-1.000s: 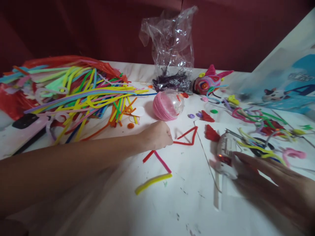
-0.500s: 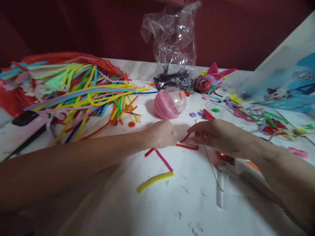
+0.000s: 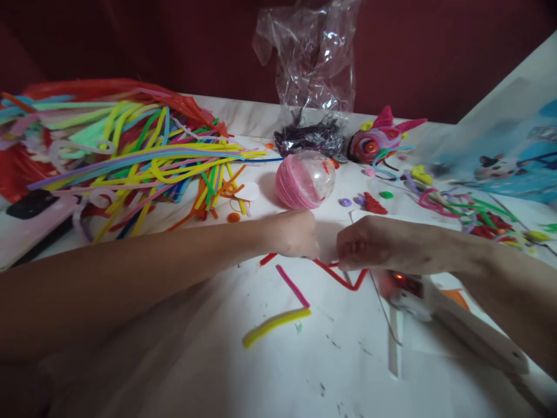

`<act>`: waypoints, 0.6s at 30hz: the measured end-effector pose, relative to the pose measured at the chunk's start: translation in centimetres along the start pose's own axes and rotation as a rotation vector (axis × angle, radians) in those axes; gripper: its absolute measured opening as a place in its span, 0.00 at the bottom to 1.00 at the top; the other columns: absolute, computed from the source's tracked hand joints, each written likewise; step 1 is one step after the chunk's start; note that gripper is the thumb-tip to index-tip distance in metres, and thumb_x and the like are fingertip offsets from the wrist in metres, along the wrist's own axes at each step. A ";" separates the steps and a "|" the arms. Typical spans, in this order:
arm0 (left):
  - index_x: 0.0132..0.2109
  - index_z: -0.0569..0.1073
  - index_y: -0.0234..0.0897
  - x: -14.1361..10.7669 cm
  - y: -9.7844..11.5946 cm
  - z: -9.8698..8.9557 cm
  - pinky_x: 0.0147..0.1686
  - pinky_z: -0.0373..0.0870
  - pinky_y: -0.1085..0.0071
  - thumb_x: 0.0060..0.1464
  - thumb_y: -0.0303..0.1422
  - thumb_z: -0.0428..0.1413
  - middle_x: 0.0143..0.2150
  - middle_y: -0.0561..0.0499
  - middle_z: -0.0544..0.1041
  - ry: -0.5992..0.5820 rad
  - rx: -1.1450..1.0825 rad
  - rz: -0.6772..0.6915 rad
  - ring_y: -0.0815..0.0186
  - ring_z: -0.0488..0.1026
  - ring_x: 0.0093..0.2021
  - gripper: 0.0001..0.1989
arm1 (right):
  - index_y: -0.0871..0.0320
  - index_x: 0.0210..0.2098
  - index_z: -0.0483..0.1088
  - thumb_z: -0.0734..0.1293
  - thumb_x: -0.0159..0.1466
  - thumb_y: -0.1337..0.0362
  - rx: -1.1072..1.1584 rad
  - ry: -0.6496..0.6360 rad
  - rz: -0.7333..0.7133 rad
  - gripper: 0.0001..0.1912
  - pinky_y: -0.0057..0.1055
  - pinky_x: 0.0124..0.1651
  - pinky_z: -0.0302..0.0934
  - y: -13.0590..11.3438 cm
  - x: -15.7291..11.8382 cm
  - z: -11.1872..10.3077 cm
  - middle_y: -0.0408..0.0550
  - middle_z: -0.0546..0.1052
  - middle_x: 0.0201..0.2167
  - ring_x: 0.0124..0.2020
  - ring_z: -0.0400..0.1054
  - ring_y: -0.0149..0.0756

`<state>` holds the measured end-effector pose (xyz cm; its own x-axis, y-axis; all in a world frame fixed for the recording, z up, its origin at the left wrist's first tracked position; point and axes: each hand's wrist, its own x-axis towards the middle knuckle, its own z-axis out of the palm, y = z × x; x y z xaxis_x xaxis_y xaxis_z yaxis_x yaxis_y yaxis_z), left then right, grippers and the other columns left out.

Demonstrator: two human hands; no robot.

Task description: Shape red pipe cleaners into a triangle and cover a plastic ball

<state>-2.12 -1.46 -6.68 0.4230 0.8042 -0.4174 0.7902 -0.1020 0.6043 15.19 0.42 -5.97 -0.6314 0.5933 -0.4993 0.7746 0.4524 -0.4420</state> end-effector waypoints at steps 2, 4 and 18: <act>0.25 0.72 0.32 0.2 0.1 -0.1 0.24 0.57 0.73 0.36 0.24 0.53 0.19 0.53 0.68 -0.013 0.067 -0.010 0.68 0.64 0.23 0.04 | 0.63 0.27 0.70 0.60 0.56 0.58 0.094 -0.034 -0.060 0.14 0.21 0.22 0.47 0.3 0.0 0.0 0.42 0.62 0.21 0.21 0.53 0.29; 0.26 0.73 0.32 0.4 0.2 -0.2 0.24 0.58 0.73 0.37 0.25 0.53 0.19 0.54 0.67 -0.022 0.134 0.000 0.68 0.64 0.23 0.05 | 0.65 0.26 0.69 0.60 0.55 0.55 0.184 -0.005 -0.101 0.17 0.21 0.22 0.46 0.4 0.3 0.0 0.43 0.61 0.21 0.21 0.52 0.28; 0.21 0.71 0.33 0.3 1.1 -0.6 0.22 0.54 0.72 0.41 0.25 0.53 0.15 0.56 0.59 -0.041 0.293 0.069 0.69 0.59 0.21 0.05 | 0.63 0.23 0.68 0.61 0.54 0.56 0.286 0.010 -0.104 0.15 0.19 0.24 0.46 0.6 1.8 0.6 0.41 0.59 0.20 0.21 0.51 0.27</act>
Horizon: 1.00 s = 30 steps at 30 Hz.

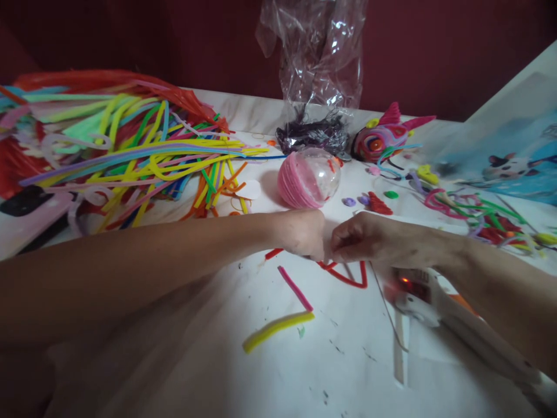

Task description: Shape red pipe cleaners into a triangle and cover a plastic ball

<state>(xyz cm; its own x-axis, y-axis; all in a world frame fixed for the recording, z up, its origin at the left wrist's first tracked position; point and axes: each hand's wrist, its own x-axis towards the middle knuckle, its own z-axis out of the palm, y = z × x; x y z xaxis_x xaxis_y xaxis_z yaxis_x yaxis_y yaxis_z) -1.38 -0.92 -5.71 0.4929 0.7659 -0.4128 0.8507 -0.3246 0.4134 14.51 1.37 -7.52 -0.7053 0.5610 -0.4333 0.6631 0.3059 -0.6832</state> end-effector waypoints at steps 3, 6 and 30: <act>0.22 0.72 0.33 -0.1 0.1 0.0 0.22 0.54 0.72 0.40 0.23 0.53 0.16 0.56 0.61 -0.008 -0.023 -0.004 0.69 0.60 0.21 0.05 | 0.63 0.26 0.70 0.60 0.54 0.54 -0.029 0.013 0.003 0.17 0.20 0.24 0.46 0.0 0.0 0.0 0.41 0.61 0.21 0.21 0.51 0.27; 0.21 0.72 0.33 0.0 0.0 0.2 0.22 0.55 0.72 0.38 0.22 0.54 0.15 0.56 0.62 0.012 -0.084 -0.020 0.69 0.61 0.21 0.05 | 0.64 0.29 0.72 0.60 0.55 0.54 -0.054 0.024 0.010 0.18 0.21 0.25 0.48 0.1 0.2 0.0 0.42 0.62 0.22 0.22 0.53 0.28; 0.28 0.74 0.34 -1.7 -0.6 0.3 0.21 0.55 0.72 0.43 0.29 0.51 0.23 0.50 0.72 0.264 0.045 0.154 0.67 0.67 0.23 0.08 | 0.62 0.26 0.72 0.65 0.59 0.72 -0.488 0.201 0.180 0.06 0.19 0.21 0.45 -2.2 0.5 1.3 0.38 0.65 0.19 0.21 0.56 0.26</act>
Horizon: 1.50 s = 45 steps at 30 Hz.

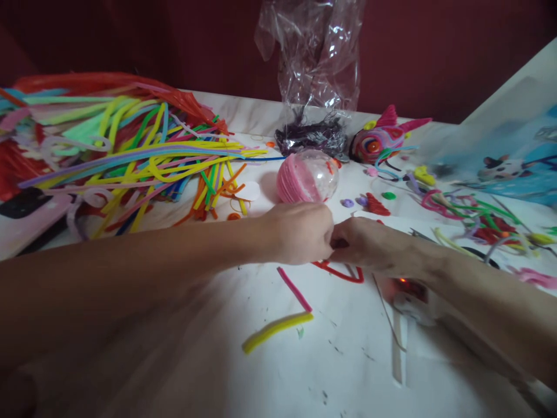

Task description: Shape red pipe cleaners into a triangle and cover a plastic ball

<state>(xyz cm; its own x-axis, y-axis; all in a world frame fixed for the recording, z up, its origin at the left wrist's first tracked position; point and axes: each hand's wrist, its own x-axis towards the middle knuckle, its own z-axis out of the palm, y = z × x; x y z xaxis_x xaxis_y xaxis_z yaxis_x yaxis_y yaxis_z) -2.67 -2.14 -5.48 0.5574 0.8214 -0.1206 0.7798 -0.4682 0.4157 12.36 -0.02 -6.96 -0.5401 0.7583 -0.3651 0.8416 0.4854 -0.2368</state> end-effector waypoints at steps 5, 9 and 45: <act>0.29 0.74 0.35 -2.9 0.7 0.9 0.22 0.55 0.70 0.44 0.24 0.51 0.26 0.48 0.72 0.076 0.347 0.366 0.64 0.67 0.27 0.07 | 0.64 0.23 0.69 0.64 0.58 0.75 0.014 0.003 -0.028 0.08 0.20 0.21 0.45 0.0 -0.2 -0.1 0.39 0.64 0.17 0.20 0.55 0.26; 0.33 0.73 0.34 -4.3 0.4 2.6 0.25 0.58 0.68 0.48 0.28 0.53 0.28 0.47 0.72 -0.006 0.451 0.340 0.62 0.68 0.29 0.05 | 0.63 0.24 0.70 0.64 0.59 0.73 0.019 -0.005 0.001 0.08 0.20 0.20 0.45 0.0 -0.2 -0.2 0.38 0.64 0.17 0.19 0.54 0.25; 0.41 0.68 0.38 -4.4 -0.7 4.3 0.39 0.62 0.63 0.51 0.43 0.52 0.39 0.47 0.70 0.177 0.394 0.278 0.58 0.66 0.41 0.14 | 0.61 0.25 0.72 0.67 0.58 0.74 -0.073 0.053 0.020 0.07 0.20 0.20 0.44 -0.5 -0.6 -0.1 0.38 0.64 0.17 0.18 0.54 0.25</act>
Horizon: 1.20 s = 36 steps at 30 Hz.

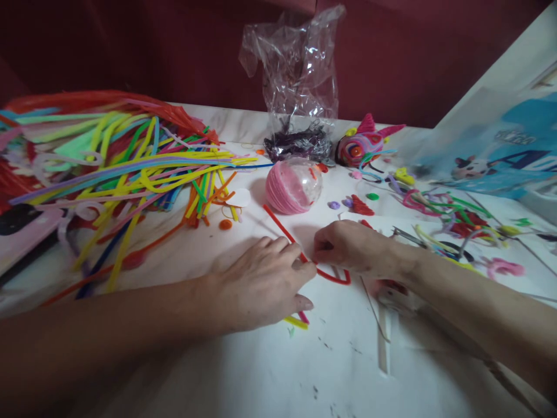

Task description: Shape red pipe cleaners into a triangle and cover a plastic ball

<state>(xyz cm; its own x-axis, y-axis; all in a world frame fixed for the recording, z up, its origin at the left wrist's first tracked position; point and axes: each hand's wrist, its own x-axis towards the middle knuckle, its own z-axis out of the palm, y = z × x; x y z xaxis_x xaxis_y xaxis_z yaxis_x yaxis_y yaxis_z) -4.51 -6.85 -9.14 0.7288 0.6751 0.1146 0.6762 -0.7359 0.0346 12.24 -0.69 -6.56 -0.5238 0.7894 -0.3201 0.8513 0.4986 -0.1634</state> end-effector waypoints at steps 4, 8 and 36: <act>0.40 0.68 0.39 -0.1 0.0 0.1 0.40 0.62 0.62 0.51 0.43 0.51 0.39 0.47 0.70 0.004 0.007 0.008 0.57 0.66 0.42 0.14 | 0.60 0.24 0.73 0.67 0.58 0.73 -0.004 0.015 0.016 0.07 0.20 0.20 0.43 0.0 0.0 0.2 0.38 0.64 0.16 0.17 0.54 0.25; 0.40 0.68 0.37 0.0 0.0 0.1 0.39 0.62 0.62 0.51 0.43 0.51 0.39 0.47 0.70 -0.005 -0.001 0.002 0.57 0.65 0.42 0.15 | 0.60 0.24 0.72 0.67 0.58 0.74 -0.019 0.026 0.017 0.07 0.19 0.20 0.44 -0.2 0.0 0.1 0.38 0.65 0.17 0.18 0.54 0.24; 0.40 0.67 0.38 0.9 -0.2 -0.5 0.37 0.62 0.61 0.49 0.45 0.52 0.37 0.48 0.69 -0.005 -0.090 -0.036 0.58 0.66 0.38 0.16 | 0.59 0.25 0.73 0.67 0.57 0.75 -0.093 0.026 0.040 0.07 0.20 0.22 0.43 -0.5 -0.1 0.0 0.40 0.67 0.19 0.21 0.58 0.27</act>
<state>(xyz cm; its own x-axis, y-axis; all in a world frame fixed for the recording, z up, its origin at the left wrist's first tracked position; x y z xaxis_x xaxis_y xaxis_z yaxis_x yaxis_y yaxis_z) -4.04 -6.17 -8.59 0.7046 0.7016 0.1064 0.6901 -0.7124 0.1273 11.89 -1.02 -6.50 -0.4910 0.8178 -0.3000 0.8657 0.4965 -0.0633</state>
